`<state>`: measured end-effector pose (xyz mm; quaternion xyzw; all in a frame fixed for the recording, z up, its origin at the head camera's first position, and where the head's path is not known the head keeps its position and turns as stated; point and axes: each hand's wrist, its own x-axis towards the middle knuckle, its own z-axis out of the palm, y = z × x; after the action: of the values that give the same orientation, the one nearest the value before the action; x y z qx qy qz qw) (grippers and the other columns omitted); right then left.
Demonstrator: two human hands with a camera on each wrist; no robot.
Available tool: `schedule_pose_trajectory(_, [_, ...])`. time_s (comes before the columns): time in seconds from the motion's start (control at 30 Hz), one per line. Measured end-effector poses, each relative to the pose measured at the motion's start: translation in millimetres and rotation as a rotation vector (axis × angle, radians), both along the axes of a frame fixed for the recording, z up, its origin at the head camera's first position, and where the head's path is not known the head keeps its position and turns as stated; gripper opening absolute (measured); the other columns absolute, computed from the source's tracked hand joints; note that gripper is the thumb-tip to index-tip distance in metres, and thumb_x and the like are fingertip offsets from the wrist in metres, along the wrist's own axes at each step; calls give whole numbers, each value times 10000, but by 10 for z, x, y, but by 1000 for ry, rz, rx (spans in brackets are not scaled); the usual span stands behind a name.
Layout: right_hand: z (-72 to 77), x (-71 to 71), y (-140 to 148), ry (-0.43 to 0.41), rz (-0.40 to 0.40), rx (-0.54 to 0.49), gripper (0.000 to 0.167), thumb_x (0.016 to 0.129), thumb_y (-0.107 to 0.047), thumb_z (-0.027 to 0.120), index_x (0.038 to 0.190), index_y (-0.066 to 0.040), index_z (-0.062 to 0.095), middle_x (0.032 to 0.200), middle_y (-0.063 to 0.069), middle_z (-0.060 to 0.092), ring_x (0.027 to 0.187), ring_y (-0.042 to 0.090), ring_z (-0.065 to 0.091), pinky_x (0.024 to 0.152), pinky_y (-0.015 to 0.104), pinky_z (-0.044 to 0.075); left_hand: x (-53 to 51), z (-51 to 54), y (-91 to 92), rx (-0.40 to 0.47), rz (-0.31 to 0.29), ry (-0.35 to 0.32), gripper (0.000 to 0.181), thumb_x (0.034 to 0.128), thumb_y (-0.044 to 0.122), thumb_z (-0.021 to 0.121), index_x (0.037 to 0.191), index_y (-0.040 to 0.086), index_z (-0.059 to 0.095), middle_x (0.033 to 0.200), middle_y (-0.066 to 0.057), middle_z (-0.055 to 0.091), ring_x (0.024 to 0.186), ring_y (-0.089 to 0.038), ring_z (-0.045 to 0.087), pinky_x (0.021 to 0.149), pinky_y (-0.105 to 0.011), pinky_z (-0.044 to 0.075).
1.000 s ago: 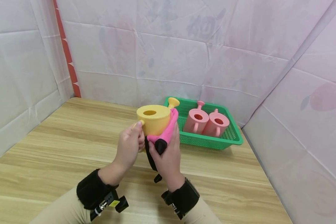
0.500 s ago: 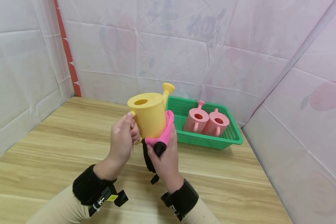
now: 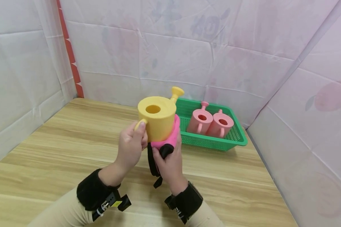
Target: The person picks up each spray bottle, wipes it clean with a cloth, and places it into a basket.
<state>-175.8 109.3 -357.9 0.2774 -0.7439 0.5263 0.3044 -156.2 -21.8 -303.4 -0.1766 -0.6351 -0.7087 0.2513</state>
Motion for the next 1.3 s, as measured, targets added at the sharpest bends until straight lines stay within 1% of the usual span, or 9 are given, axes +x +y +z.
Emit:
schedule_pose_trajectory(0.2, [157,154,11,-37,44,-66,802,811,-127,654,1425,6,155,1295,132,409,1106,241,445,983,368,355,42,-48,51,-77,5,111,324,973,56,410,651,23,395,487,-17,364,419,-136,334,383,-270,286])
schedule_pose_trajectory(0.33, [91,100,47,-27,42,-106,736,829,-162,641,1409,-46,203,1206,98,459,1036,229,461,947,327,359,51,-104,84,-97,-33,141,296,962,21,409,667,24,408,486,-6,367,424,-122,332,388,-267,290])
schedule_pose_trajectory(0.4, [39,38,70,-6,52,-129,734,845,-221,636,1426,-96,205,1243,69,454,1057,231,457,969,325,343,58,-141,98,-120,-38,128,289,961,24,414,672,30,418,493,3,375,433,-114,339,396,-260,298])
schedule_pose_trajectory(0.63, [91,22,77,42,59,-182,587,826,-155,619,1300,31,326,1101,121,530,982,213,492,923,298,373,87,-220,128,-171,-59,82,286,964,34,426,678,44,431,518,17,391,449,-106,353,397,-248,299])
schedule_pose_trajectory(0.7, [17,-44,95,52,66,-189,537,834,-195,620,1265,8,371,1078,102,543,972,215,502,908,303,388,92,-229,132,-176,-66,77,283,965,37,426,682,45,435,524,15,394,453,-104,358,396,-247,297])
schedule_pose_trajectory(0.83, [16,-57,105,46,115,-211,449,857,-198,608,1222,-17,418,1042,90,556,941,232,513,875,312,411,96,-247,136,-180,-69,52,278,962,49,436,684,47,443,533,-1,406,462,-102,369,400,-244,304])
schedule_pose_trajectory(1.0, [82,-22,110,21,124,-215,465,853,-157,602,1248,-12,405,1085,107,549,991,234,498,922,320,392,97,-290,136,-182,-69,9,288,958,59,446,671,45,437,529,15,403,458,-91,364,403,-236,299])
schedule_pose_trajectory(1.17, [236,86,100,20,120,-211,474,828,-87,589,1219,94,391,1080,250,524,1010,243,487,945,321,376,98,-318,139,-182,-80,-2,291,962,61,442,671,47,428,524,34,388,450,-90,349,405,-235,290])
schedule_pose_trajectory(1.3, [318,145,92,20,112,-202,479,819,-81,584,1200,131,386,1067,269,520,1007,227,490,940,309,379,104,-322,142,-178,-94,-8,291,963,62,439,673,40,428,522,33,385,447,-88,344,402,-235,288])
